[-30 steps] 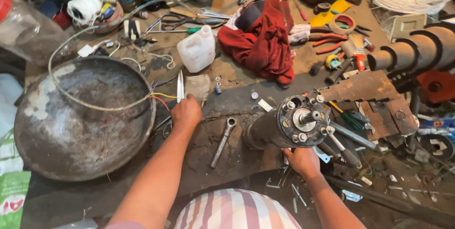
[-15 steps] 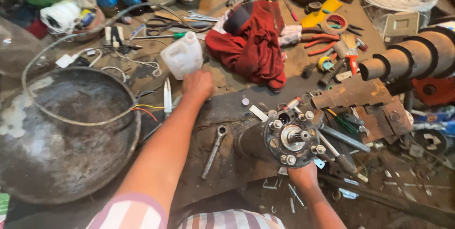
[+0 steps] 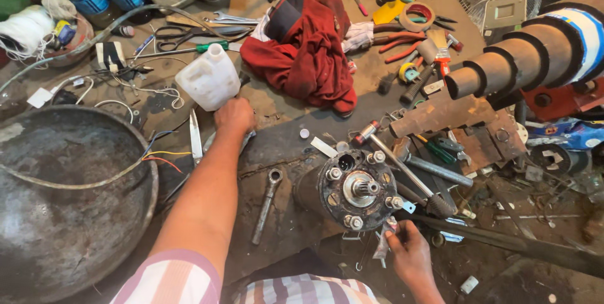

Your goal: The person applies grease to small metal components and inserts them into a cylindrical motor housing. They use a screwdriver and hammer to secure the components in place. The person repeats this process for multiple components.

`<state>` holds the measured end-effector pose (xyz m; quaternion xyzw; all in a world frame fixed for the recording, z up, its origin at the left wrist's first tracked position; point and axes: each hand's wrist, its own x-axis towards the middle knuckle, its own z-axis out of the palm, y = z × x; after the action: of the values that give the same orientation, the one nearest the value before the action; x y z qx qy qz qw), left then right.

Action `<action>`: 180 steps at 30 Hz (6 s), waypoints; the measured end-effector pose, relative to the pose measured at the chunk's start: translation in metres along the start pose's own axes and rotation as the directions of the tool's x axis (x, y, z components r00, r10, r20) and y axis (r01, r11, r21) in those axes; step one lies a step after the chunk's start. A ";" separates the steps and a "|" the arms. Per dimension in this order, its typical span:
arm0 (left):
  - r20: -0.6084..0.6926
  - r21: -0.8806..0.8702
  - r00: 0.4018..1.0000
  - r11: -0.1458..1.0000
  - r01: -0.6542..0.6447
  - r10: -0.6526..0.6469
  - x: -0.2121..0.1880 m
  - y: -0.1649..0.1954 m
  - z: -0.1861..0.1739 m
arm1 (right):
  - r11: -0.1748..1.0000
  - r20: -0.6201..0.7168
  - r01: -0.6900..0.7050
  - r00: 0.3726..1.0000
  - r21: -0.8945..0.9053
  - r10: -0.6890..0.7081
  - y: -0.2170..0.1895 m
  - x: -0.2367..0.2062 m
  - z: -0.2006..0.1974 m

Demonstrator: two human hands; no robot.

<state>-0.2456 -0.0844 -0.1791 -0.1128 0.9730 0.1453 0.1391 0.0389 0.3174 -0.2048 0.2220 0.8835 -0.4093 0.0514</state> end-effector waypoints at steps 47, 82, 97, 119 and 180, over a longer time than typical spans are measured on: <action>-0.196 -0.115 0.975 0.985 -0.126 0.102 -0.013 0.017 -0.014 | 0.996 -0.018 -0.011 1.000 0.093 0.013 0.009 -0.026 -0.037; -0.206 -0.949 0.898 0.144 -0.280 0.389 -0.366 0.036 -0.076 | 0.291 0.123 0.930 0.324 -0.224 -0.938 -0.258 -0.131 -0.088; -0.236 -0.909 0.879 0.226 -0.350 0.414 -0.373 0.039 -0.081 | 0.331 0.097 0.907 0.365 -0.259 -0.926 -0.262 -0.141 -0.092; -0.563 -0.516 0.674 0.433 -0.739 0.478 -0.383 0.042 -0.089 | 0.263 0.136 0.896 0.329 -0.357 -0.935 -0.261 -0.147 -0.098; 0.140 -0.823 0.850 -0.418 0.385 0.507 -0.365 0.052 -0.034 | 0.255 0.153 0.886 0.335 -0.387 -0.930 -0.255 -0.144 -0.102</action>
<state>0.0743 0.0189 -0.0240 -0.0678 0.3052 0.9241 0.2197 0.0661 0.1990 0.0804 -0.3209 0.9130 -0.1592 -0.1952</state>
